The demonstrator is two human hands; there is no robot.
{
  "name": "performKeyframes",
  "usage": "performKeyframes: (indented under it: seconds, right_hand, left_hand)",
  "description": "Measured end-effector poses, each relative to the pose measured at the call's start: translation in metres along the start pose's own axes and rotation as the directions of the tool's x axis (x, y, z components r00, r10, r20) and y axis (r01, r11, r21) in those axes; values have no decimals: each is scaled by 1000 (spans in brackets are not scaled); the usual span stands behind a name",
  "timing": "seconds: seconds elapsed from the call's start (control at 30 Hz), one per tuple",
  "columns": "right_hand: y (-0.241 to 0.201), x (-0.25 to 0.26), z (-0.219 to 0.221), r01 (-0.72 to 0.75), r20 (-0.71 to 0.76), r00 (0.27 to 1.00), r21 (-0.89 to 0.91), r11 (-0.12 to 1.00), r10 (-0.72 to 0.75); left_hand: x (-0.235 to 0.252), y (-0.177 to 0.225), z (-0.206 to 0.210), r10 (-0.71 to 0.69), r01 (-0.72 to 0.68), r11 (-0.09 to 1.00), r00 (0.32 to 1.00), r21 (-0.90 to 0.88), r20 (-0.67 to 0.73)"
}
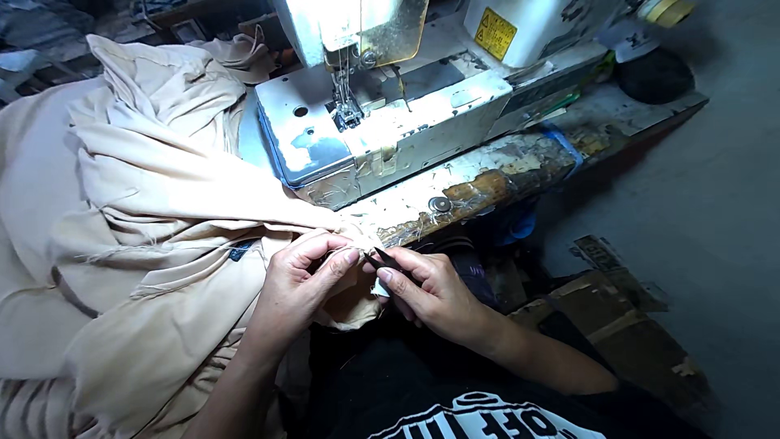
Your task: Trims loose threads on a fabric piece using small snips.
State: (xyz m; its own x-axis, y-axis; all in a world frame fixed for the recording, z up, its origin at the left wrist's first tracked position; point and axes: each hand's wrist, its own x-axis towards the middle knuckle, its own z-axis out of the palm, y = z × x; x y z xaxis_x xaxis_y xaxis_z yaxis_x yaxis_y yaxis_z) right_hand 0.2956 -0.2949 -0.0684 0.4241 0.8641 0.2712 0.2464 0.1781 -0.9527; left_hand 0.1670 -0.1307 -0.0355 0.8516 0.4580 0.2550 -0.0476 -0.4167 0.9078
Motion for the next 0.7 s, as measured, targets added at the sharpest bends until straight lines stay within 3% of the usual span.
performKeyframes:
  seconds: [0.37,0.47,0.53,0.57,0.63,0.7]
  right_hand:
    - [-1,0,-1,-2,7,1000,46,999,2]
    - [7,-1,0,206,-10,978,92,974,-206]
    - [16,-1,-2,435,-19,900,103,894,-436]
    - [16,-3,-3,513,-5,857,111,851,-516]
    - [-3,-14,-5,614,70,775,151,774,-628]
    - [-23,-18,-8,631,106,741,229,741,-663]
  left_hand:
    - [-1,2,4,-5,4,1000,1000,22,21]
    - [-2,5,4,0,6,997,997,-72,82]
    - [-2,10,4,40,-22,993,987,-115,153]
    - [-2,9,6,56,-43,996,985,-83,161]
    - [1,-11,12,46,-61,985,995,163,91]
    - [1,-30,17,-46,38,979,998,200,35]
